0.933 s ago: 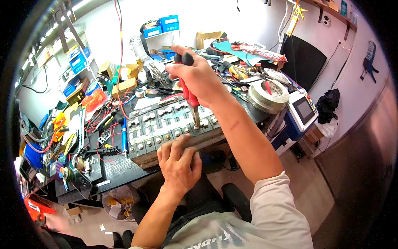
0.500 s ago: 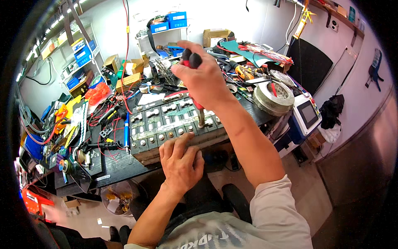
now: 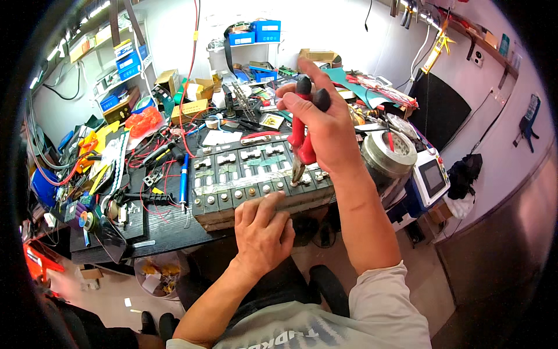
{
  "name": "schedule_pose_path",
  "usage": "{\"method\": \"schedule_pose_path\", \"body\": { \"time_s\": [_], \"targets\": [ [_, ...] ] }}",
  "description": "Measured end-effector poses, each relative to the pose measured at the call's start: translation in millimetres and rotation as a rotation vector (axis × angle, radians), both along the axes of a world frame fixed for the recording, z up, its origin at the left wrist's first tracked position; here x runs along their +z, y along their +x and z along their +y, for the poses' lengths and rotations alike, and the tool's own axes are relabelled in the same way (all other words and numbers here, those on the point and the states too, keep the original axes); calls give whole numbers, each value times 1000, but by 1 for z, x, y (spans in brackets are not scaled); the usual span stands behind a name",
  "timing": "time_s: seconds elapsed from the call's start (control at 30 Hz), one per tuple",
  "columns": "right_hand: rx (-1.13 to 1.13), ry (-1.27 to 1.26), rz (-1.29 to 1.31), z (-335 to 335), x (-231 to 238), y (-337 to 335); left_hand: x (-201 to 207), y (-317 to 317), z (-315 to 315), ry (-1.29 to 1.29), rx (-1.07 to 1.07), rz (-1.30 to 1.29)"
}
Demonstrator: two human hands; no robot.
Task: The person uses pliers to remove metal connectors and wires from a large battery pack component on a workbench.
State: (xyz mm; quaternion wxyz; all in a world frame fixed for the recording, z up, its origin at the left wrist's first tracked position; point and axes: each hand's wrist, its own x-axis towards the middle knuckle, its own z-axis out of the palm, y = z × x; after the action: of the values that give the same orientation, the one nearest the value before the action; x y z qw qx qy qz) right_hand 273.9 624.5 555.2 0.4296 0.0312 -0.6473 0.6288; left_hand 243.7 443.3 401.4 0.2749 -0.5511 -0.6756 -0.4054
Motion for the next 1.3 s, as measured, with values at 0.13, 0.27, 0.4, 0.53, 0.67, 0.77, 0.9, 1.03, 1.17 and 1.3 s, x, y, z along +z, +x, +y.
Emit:
{"method": "schedule_pose_path", "body": {
  "time_s": [0.13,0.27,0.4,0.53,0.67,0.77,0.9,1.03,1.17,1.3],
  "targets": [
    [106,-143,-64,9,3,-7,1,1,1,-4,-1,-12],
    [169,-60,-151,18,6,-15,0,-1,1,-12,16,5],
    [214,-49,-124,23,1,-8,-4,-2,3,4,9,10],
    [209,-35,-101,16,1,2,-4,-2,4,-3,16,9],
    [214,-6,-101,21,5,2,-3,-3,5,-1,13,5],
    [189,-17,-133,23,2,0,-4,-3,7,1,5,-1],
    [91,-10,-101,15,-2,-13,-2,-3,4,-6,12,-11],
    [63,60,-167,6,1,-20,-3,-2,6,7,11,-16],
    [22,150,-229,-6,2,-16,-4,-2,5,4,2,-27],
    [54,138,-274,-13,3,-16,-3,-2,4,9,-17,-35]
  ]
}}
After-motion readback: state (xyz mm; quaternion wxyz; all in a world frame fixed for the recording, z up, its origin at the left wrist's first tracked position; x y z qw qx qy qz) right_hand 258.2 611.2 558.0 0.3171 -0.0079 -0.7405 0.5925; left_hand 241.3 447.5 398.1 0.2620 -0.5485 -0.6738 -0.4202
